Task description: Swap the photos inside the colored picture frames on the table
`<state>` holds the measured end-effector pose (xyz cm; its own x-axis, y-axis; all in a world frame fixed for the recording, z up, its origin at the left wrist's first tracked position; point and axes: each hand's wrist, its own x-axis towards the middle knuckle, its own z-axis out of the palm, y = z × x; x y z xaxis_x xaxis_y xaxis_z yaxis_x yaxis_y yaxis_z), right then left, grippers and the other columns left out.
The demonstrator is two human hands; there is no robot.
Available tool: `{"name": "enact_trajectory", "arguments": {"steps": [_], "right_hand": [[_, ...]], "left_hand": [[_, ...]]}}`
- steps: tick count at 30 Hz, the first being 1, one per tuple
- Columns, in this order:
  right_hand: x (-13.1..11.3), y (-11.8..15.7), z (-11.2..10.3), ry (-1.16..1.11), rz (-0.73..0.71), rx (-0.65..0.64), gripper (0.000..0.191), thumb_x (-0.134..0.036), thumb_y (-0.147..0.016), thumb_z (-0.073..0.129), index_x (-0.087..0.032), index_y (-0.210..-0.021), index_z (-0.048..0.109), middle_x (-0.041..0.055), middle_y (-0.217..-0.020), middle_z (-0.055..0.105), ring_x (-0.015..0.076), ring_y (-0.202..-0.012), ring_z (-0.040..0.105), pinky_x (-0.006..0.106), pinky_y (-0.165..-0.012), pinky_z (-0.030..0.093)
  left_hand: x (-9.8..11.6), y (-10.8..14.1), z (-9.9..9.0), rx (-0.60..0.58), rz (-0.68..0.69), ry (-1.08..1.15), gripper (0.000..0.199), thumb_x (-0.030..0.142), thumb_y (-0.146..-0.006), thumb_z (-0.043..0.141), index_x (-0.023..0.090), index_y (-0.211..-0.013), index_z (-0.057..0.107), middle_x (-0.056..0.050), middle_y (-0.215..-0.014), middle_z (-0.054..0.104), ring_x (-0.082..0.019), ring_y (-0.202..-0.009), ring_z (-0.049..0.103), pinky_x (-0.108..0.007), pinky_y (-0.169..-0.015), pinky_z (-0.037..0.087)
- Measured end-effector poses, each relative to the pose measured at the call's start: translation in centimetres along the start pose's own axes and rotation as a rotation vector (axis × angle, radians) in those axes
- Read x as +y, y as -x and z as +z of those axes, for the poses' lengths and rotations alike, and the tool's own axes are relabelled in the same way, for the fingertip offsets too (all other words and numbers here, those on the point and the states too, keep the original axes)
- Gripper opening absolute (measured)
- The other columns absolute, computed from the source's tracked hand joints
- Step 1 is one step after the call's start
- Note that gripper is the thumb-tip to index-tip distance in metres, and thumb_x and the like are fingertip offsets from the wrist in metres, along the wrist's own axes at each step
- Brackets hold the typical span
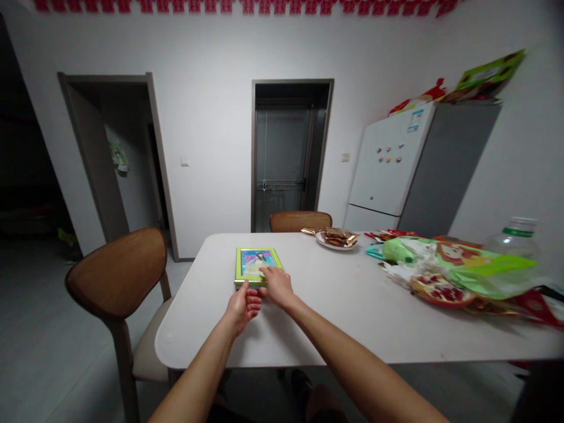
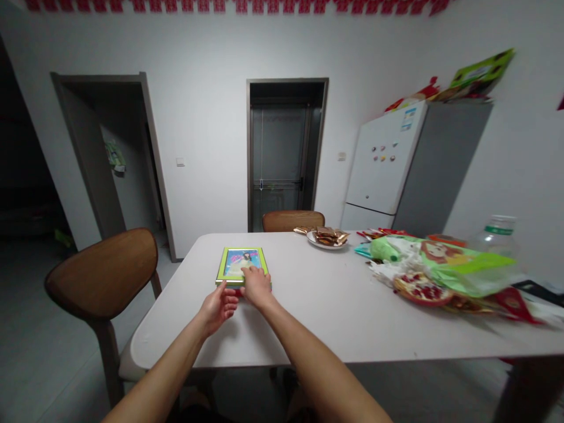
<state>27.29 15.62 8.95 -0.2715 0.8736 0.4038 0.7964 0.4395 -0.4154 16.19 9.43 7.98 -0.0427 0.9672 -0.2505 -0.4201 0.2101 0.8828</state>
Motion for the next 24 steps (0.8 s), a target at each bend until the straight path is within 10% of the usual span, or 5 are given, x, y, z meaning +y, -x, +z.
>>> {"name": "enact_trajectory", "arguments": {"steps": [10,16,24], "right_hand": [[-0.3,4.4,-1.1,0.118,-0.266,-0.090,0.027,-0.021,-0.066,0.056,-0.021,-0.093,0.059,0.0063,-0.094,0.054,0.0200,-0.091,0.044,0.032,-0.078,0.033],[-1.0,6.7,-5.0,-0.666,0.087,0.041,0.048,-0.041,-0.072,0.048,-0.018,-0.115,0.046,0.0105,-0.118,0.047,0.0216,-0.105,0.043,0.037,-0.087,0.033],[-1.3,12.1,-8.4,-1.528,0.435,0.095,0.061,-0.048,-0.071,0.049,-0.025,-0.124,0.031,0.0080,-0.111,0.054,0.0212,-0.094,0.054,0.033,-0.067,0.047]], "left_hand": [[-2.4,-0.2,-0.1,0.106,0.256,0.155,0.016,0.025,-0.074,0.054,0.015,-0.086,0.053,-0.003,-0.078,0.062,-0.012,-0.067,0.059,-0.022,-0.061,0.045],[-2.3,4.6,2.2,0.094,0.449,0.027,0.021,0.019,-0.066,0.061,0.014,-0.087,0.059,-0.005,-0.088,0.064,-0.018,-0.083,0.058,-0.025,-0.072,0.045],[-3.8,12.1,2.1,-0.099,1.034,-1.038,0.044,0.014,-0.072,0.050,0.021,-0.115,0.047,-0.008,-0.107,0.059,-0.022,-0.098,0.053,-0.036,-0.085,0.044]]}}
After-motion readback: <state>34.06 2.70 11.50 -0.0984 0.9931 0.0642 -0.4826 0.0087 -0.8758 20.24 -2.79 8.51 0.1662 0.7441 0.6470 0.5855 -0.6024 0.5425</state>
